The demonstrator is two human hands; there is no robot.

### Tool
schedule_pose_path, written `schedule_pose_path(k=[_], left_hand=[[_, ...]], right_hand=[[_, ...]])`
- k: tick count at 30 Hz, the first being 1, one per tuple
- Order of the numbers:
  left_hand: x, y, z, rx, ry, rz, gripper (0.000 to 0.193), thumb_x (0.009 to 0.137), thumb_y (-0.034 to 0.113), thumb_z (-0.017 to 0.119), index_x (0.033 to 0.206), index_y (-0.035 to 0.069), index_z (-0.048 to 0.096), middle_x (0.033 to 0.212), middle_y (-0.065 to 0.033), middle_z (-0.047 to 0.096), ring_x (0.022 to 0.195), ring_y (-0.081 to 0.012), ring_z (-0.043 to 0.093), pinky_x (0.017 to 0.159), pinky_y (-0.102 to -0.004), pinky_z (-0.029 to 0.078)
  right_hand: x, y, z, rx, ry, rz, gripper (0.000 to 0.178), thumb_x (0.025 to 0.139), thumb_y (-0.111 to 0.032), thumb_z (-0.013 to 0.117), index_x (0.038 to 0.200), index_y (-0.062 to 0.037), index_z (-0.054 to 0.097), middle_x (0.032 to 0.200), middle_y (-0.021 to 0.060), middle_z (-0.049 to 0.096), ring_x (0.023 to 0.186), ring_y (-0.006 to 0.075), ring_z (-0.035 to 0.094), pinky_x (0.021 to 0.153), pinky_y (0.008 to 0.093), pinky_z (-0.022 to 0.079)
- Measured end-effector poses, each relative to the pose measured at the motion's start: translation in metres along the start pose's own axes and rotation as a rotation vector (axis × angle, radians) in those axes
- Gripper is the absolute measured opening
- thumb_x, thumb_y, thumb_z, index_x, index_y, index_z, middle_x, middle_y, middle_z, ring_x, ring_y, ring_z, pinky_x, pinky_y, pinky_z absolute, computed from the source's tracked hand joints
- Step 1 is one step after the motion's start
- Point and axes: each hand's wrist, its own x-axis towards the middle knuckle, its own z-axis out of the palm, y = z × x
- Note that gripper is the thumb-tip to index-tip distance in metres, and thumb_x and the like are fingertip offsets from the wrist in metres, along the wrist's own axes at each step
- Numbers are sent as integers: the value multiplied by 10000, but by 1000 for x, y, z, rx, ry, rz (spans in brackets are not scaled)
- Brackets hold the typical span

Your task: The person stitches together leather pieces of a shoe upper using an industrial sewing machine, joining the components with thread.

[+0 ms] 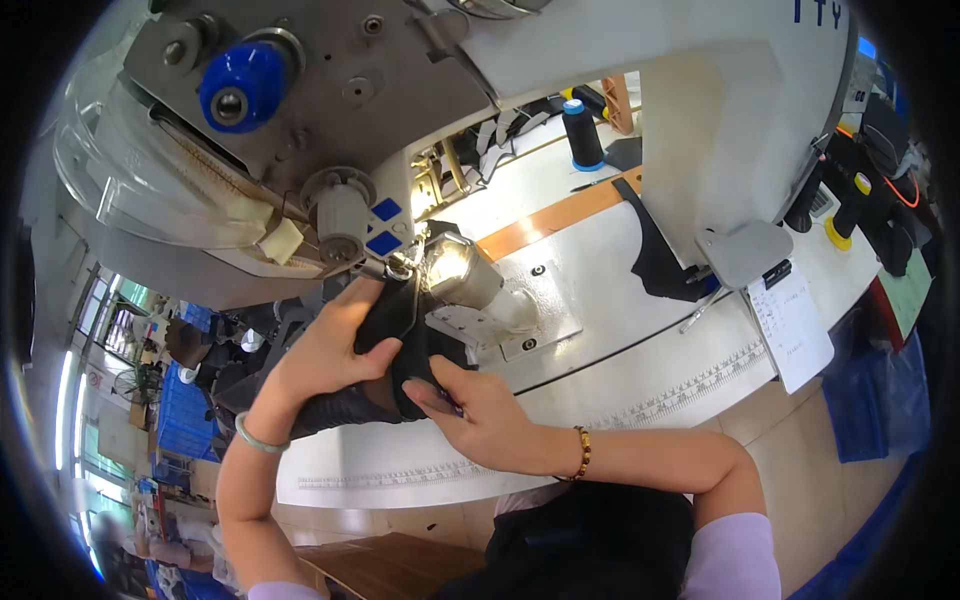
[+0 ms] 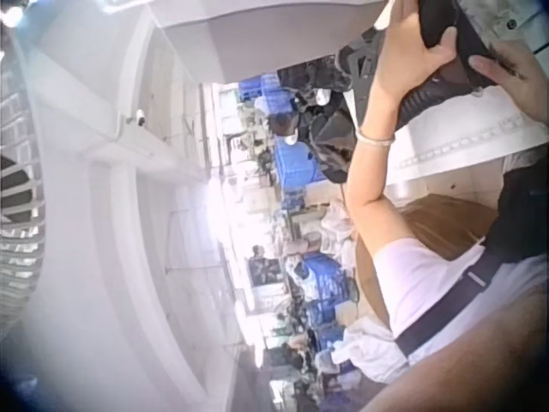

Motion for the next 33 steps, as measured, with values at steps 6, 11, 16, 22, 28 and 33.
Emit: schedule_pose_path(k=[6, 11, 16, 22, 28, 33], left_hand=[[-2, 5, -4, 57, -41, -59, 602, 717, 353, 654, 1106, -76, 487, 1102, -254, 500, 988, -413, 515, 862, -399, 437], [3, 8, -13, 80, -94, -26, 545, 720, 367, 643, 1020, -68, 507, 939, -262, 568, 881, -400, 567, 768, -406, 465], [3, -4, -16, 46, -186, -108, 543, 703, 341, 644, 1057, -46, 505, 903, -246, 575, 854, -396, 565, 776, -406, 460], [12, -16, -26, -6, -243, -64, 607, 695, 375, 648, 1142, -16, 520, 943, -222, 627, 859, -315, 624, 785, -345, 489], [10, -19, -24, -87, -251, -51, 630, 699, 350, 662, 1202, 10, 494, 1042, -193, 614, 952, -305, 597, 858, -334, 460], [12, -13, -24, -180, -275, -79, 631, 696, 346, 659, 1207, 15, 491, 1044, -183, 608, 953, -308, 582, 881, -328, 443]], right_hand=[[17, -17, -14, 181, -97, 217, 219, 908, -207, 555, 843, -10, 485, 655, 73, 505, 568, 83, 411, 489, 268, 361], [24, -8, -5, 148, -31, 193, 247, 924, -247, 540, 984, -8, 543, 750, 37, 570, 663, 66, 484, 580, 241, 416], [27, -1, 6, 162, 57, 70, 244, 941, -239, 517, 1018, -8, 540, 747, 42, 585, 635, 64, 517, 561, 235, 429], [33, 6, 13, 223, 7, 143, 175, 936, -199, 521, 988, -32, 524, 586, 16, 530, 417, 54, 472, 388, 211, 358], [28, 1, 6, 213, -30, 120, 163, 932, -190, 529, 955, -29, 519, 548, 15, 506, 420, 53, 466, 390, 216, 345], [25, 2, 5, 130, -16, 121, 150, 926, -184, 539, 936, -35, 522, 558, 21, 507, 420, 60, 453, 395, 223, 344]])
